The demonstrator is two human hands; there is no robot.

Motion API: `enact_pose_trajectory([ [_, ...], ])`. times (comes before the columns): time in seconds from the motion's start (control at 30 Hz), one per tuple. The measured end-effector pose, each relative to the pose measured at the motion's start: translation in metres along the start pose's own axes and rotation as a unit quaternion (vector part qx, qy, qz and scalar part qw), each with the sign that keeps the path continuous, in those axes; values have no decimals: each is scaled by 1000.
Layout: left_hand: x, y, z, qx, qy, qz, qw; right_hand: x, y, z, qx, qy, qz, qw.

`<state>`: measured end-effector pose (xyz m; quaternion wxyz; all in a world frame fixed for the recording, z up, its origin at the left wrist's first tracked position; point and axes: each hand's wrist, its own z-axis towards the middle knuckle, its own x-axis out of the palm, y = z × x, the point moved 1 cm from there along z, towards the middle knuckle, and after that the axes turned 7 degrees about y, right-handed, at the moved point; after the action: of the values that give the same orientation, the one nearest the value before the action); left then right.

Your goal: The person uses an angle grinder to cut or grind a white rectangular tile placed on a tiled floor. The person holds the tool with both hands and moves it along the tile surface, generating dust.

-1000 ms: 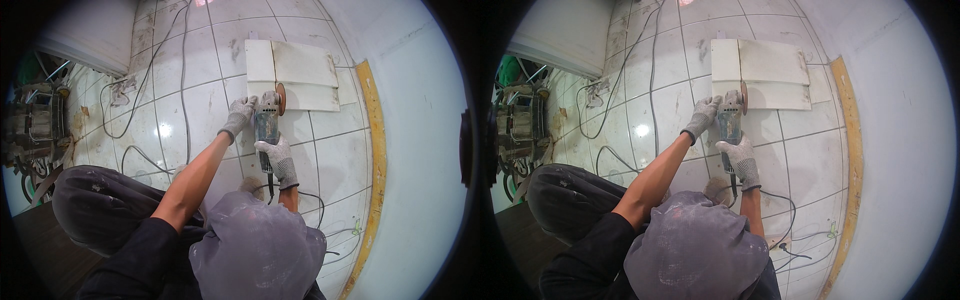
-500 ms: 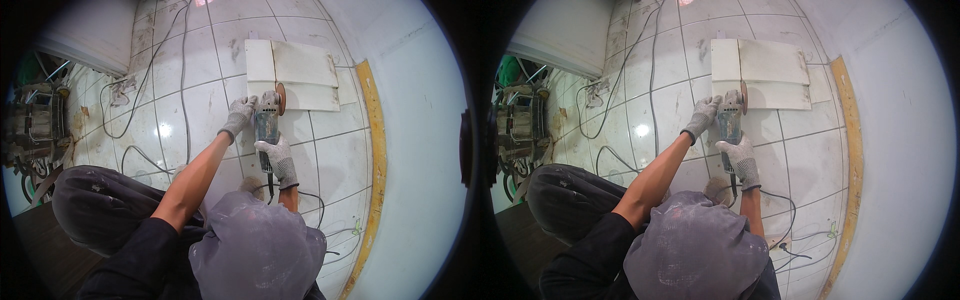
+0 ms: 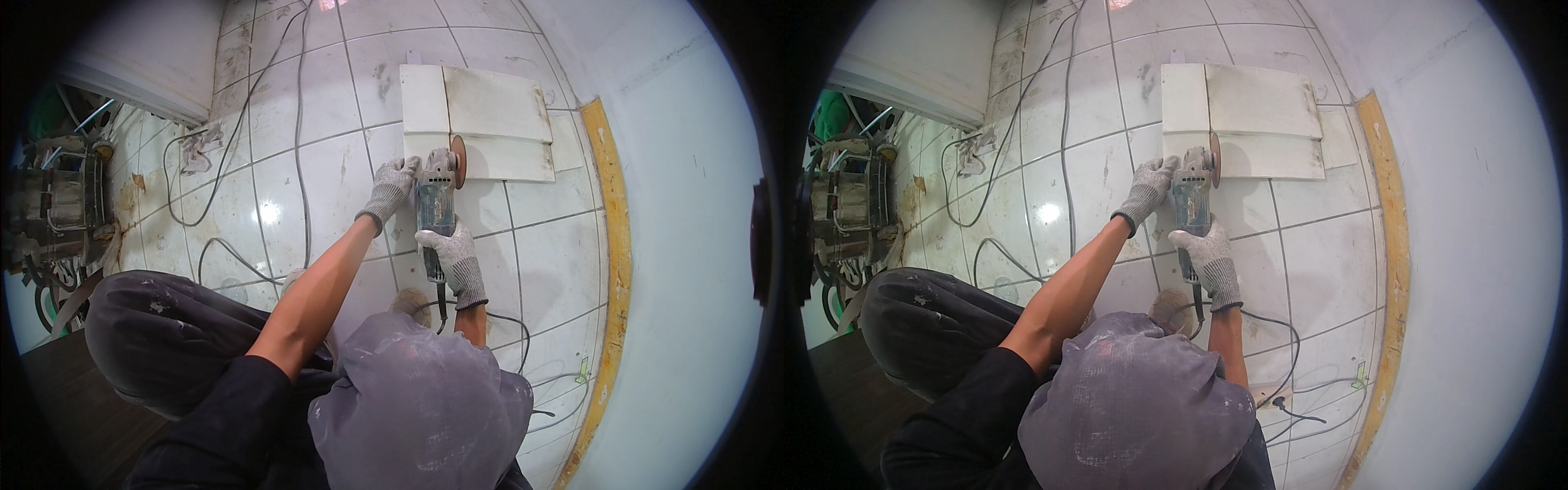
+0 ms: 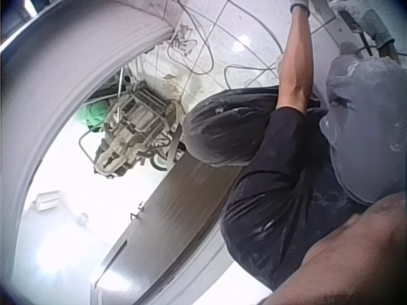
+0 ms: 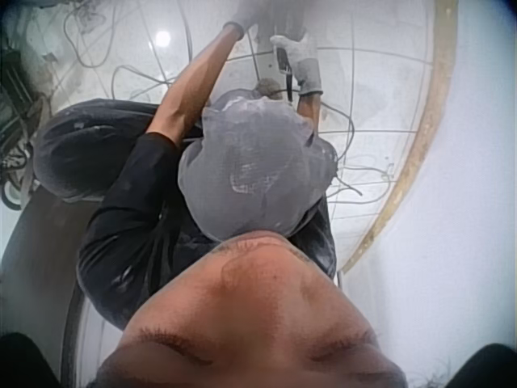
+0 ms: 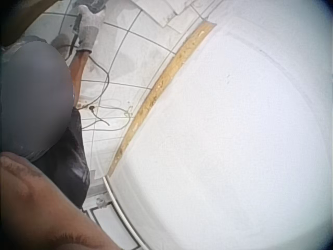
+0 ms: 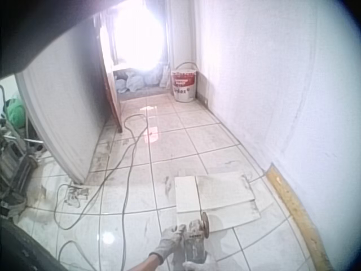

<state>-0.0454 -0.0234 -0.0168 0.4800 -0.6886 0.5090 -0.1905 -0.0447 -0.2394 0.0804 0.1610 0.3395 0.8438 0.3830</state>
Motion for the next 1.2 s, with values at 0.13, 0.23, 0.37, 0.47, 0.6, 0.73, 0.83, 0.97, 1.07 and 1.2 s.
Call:
enact_pose_trajectory([
  [0.13,4,-4,-2,-15,3,-1,1000,-2,-2,0,0,-7,0,1000],
  [0.23,5,-7,-4,-9,6,-3,1000,-3,1,-3,2,-11,-4,1000],
  [0.37,4,-2,0,-1,-4,1,1000,-2,2,-3,-7,-6,-6,1000],
  [0.47,4,1,2,-1,1,-3,1000,0,2,-3,-7,-2,4,1000],
  [0.6,4,2,3,-3,-6,7,1000,0,5,-5,-5,-7,-5,1000],
  [0.73,4,-1,0,-2,-4,12,1000,-1,7,-6,4,-8,-1,1000],
  [0.83,5,-4,-2,3,0,3,1000,-2,-1,-1,0,-10,-1,1000],
  [0.97,4,-3,-2,-7,-3,7,1000,-1,0,-1,-4,-7,3,1000],
  [1.07,1,-2,0,-23,-8,34,999,0,3,-2,-3,-7,0,1000],
  [1.2,4,-4,-2,-28,-4,25,999,-2,2,-2,0,-8,-11,1000],
])
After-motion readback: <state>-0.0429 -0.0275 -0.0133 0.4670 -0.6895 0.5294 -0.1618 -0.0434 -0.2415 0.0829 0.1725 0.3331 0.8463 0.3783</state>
